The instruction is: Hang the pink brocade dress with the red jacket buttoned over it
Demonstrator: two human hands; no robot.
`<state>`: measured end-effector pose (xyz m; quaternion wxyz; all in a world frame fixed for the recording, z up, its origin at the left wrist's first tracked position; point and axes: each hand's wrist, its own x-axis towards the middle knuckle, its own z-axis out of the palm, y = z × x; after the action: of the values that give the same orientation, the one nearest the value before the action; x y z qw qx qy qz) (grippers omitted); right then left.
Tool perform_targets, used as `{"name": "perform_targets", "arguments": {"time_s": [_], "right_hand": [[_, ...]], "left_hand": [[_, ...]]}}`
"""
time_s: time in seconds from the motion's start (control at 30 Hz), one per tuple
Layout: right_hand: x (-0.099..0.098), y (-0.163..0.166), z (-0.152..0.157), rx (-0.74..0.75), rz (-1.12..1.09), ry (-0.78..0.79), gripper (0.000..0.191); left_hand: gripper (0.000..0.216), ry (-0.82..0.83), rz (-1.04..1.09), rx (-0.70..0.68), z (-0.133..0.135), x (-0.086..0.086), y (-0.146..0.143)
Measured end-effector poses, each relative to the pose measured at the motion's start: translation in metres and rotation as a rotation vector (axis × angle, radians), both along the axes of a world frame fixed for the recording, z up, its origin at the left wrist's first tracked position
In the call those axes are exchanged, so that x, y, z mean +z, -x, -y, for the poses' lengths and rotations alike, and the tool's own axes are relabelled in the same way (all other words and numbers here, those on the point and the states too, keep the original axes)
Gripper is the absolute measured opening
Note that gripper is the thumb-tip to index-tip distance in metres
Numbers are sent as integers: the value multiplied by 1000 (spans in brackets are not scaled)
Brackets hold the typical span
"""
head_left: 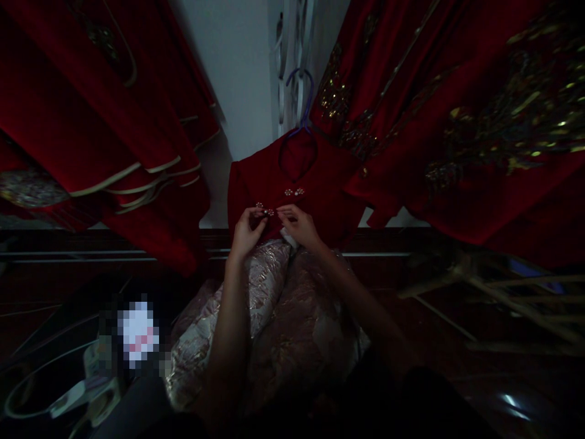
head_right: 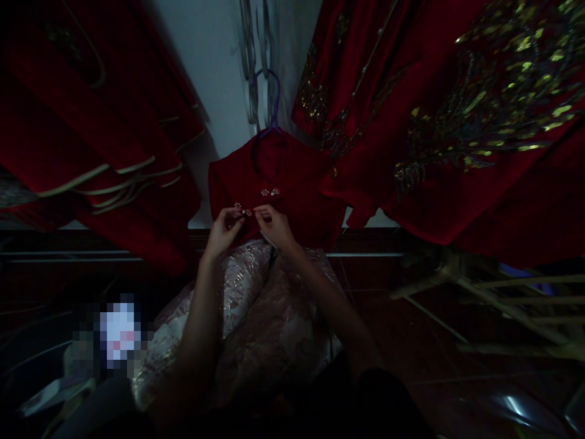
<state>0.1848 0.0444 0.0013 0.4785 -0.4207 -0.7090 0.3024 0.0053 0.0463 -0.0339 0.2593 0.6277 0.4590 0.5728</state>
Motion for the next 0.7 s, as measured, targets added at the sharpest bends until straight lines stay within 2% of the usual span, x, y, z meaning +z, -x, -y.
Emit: {"name": "perform_targets", "arguments": {"time_s": [0.17, 0.3, 0.37, 0.43, 0.57, 0.63, 0.7], "right_hand": [[-12, -60, 30, 0, 181, 152, 24], [-15, -92, 44, 21, 373, 335, 42], [-11, -96, 49, 12, 403, 329, 49], [-6, -93, 51, -33, 388, 262, 48], [-4, -80, 47, -248, 384, 90, 48], [-12, -72, 43, -382, 412, -20, 57], [-26, -65, 38, -452, 437, -93, 64]], "left_hand": [[42, 200, -234, -141, 16, -12, 32], [51, 339, -334, -167, 19, -22, 52], [44, 379, -375, -190, 18, -24, 54], [34, 365, -426, -142, 18, -23, 51], [17, 236, -471, -41, 22, -4, 35], [13, 154, -436, 35, 29, 15, 21], [12, 67, -376, 129, 37, 33, 6]]}}
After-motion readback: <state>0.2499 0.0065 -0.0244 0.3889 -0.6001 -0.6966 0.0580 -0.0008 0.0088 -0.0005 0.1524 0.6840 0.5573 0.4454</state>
